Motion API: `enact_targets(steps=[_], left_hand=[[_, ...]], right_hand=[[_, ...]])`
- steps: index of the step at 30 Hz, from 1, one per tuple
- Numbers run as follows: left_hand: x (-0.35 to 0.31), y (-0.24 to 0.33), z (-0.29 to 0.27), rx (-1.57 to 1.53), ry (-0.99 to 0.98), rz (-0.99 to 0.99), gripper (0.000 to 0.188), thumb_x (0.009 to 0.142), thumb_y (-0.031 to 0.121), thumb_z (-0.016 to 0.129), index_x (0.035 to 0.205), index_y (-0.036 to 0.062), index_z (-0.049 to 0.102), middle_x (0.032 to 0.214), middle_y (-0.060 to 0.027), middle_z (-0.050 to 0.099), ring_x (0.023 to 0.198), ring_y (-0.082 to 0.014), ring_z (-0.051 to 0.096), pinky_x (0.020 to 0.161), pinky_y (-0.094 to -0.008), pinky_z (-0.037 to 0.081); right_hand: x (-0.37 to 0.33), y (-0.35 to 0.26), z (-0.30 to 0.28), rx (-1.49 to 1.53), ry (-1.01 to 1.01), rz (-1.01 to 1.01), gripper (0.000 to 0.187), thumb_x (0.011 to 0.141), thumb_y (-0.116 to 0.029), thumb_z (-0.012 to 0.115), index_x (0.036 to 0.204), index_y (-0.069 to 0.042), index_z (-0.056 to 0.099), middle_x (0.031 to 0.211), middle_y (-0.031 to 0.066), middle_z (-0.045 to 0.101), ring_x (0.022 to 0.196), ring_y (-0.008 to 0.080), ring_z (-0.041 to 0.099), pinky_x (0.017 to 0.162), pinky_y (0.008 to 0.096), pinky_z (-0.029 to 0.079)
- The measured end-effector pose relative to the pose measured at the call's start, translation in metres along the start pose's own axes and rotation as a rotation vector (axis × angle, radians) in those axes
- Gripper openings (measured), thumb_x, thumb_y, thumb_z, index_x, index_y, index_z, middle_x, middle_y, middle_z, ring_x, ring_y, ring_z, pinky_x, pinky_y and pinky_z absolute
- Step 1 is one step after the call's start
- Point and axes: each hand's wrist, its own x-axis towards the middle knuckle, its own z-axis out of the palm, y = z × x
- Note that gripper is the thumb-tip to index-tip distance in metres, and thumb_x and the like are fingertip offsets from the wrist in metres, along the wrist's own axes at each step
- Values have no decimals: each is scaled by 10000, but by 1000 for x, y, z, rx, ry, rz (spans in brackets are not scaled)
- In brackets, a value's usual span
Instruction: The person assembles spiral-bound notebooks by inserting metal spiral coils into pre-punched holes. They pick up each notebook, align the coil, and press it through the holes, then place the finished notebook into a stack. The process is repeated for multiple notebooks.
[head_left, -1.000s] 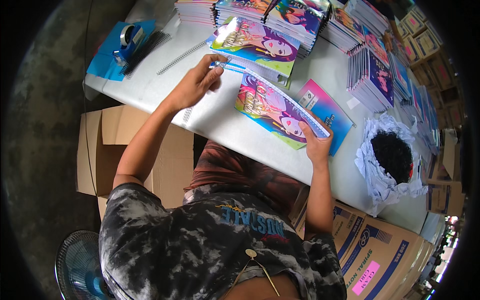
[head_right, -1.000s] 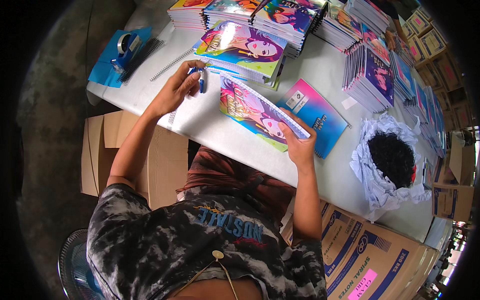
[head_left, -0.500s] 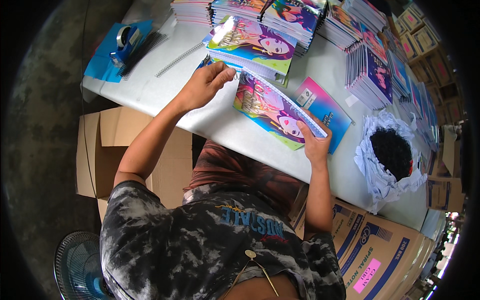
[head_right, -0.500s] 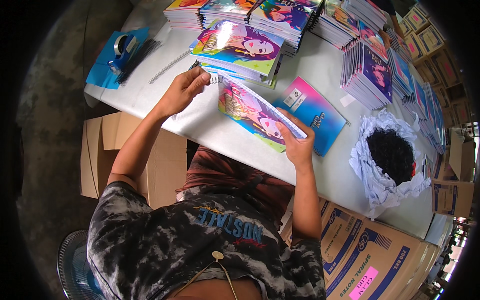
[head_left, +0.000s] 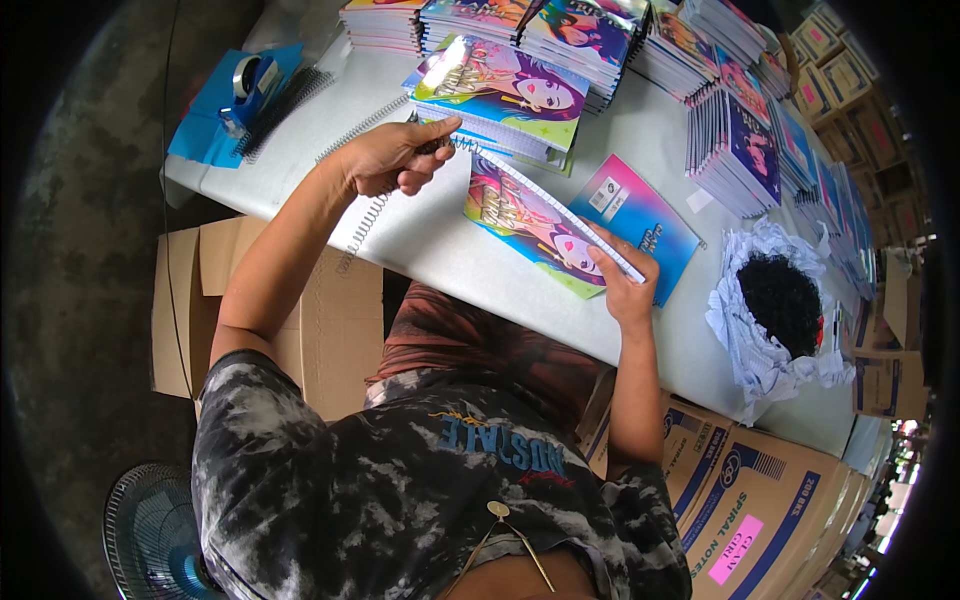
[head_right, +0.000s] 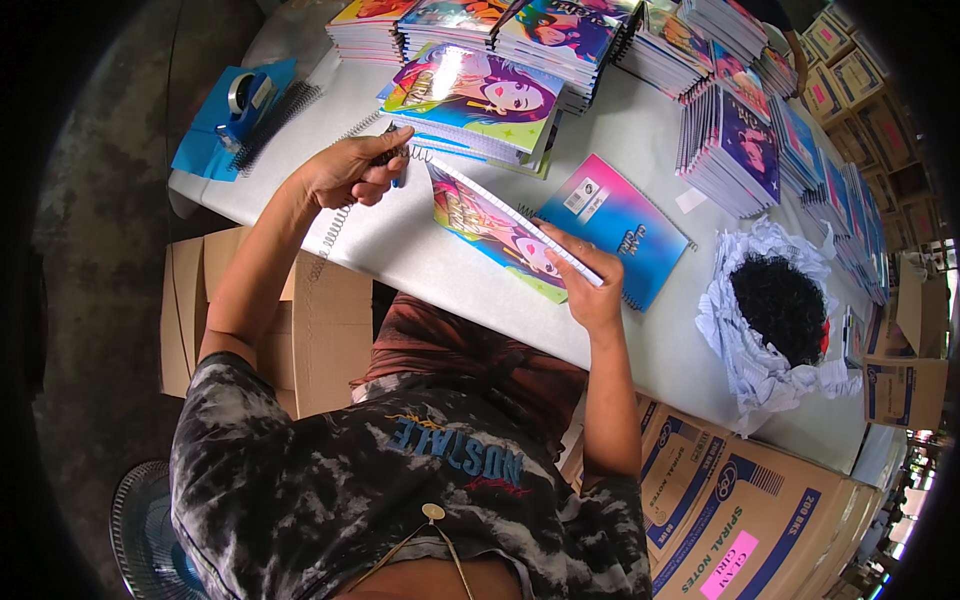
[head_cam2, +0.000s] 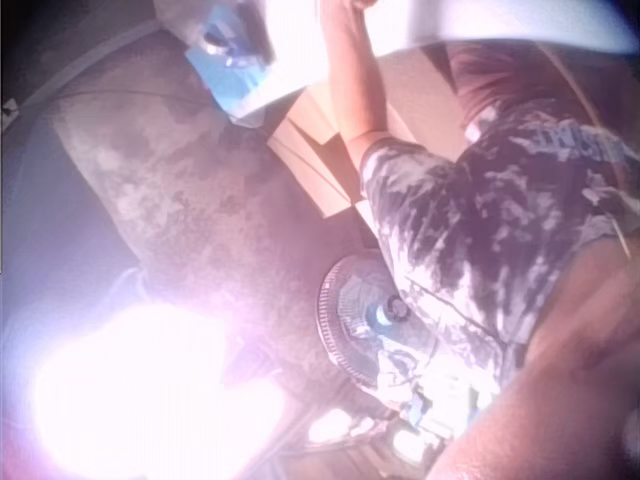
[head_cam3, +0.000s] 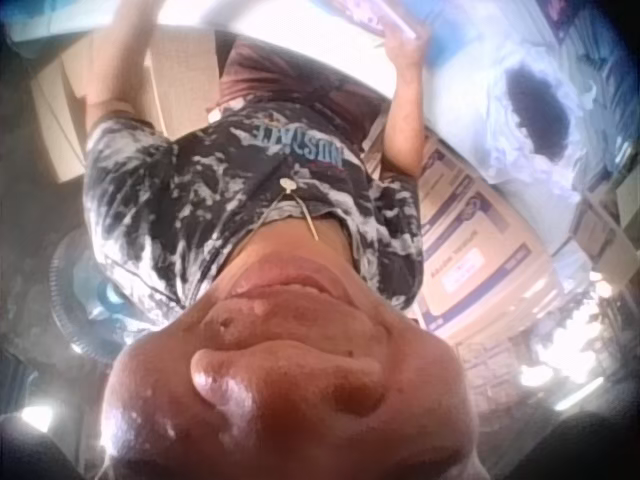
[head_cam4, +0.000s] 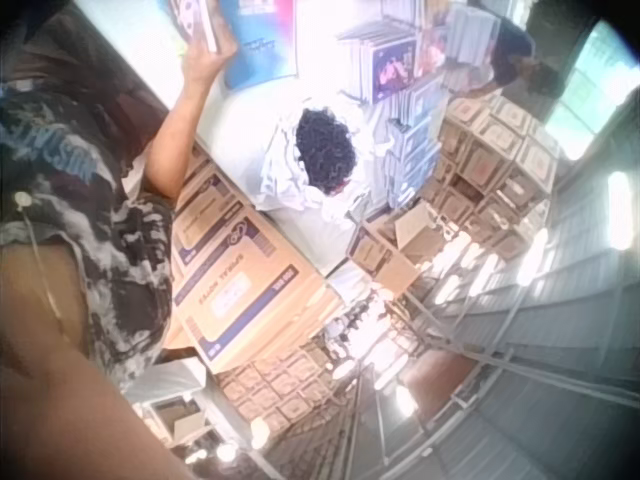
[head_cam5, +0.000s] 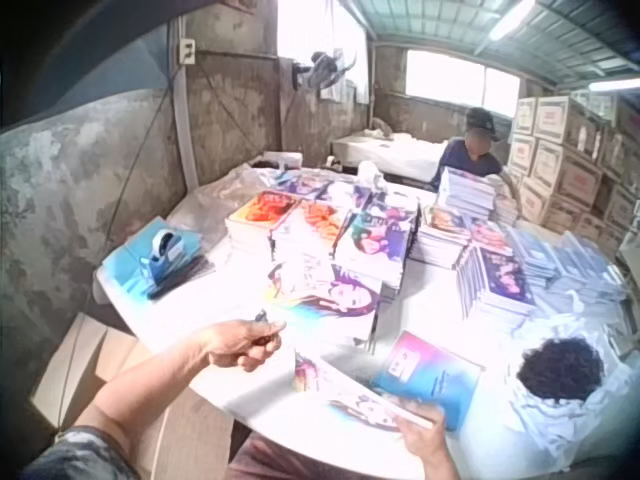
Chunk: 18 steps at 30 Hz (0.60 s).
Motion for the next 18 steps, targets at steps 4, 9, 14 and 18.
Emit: enact_targets(steps=[4,9,14,18], left_hand=[[4,-6,1,469,130,510,220,839,258,626,748,84,529,613,7,490,511,-82,469,452,-187,373],[-7,-3,21,1298,450,829,281,783,118,655,1038,41,567,1026,-123,579,956,-280,525,838,-370,432],[-20,18,39,1637,368,676,312,737,154,677,1020,69,577,1068,-114,569,1010,-282,509,887,-359,393],[-19,13,44,1760,428,736,381,710,206,699,1037,73,556,1146,-122,521,1073,-286,471,912,-366,357]], right_hand=[[0,-4,-2,-28,12,59,220,815,33,586,1032,49,617,1019,139,641,902,143,598,812,249,464],[-4,-3,0,11,81,190,223,817,-3,606,1036,36,622,999,117,651,865,108,591,772,231,463],[-7,-4,8,-147,29,35,223,818,10,596,1038,34,619,1000,123,654,845,111,598,770,242,468],[-8,4,11,-218,-2,-164,278,756,123,555,1018,51,617,1024,157,640,932,224,632,823,289,482]])
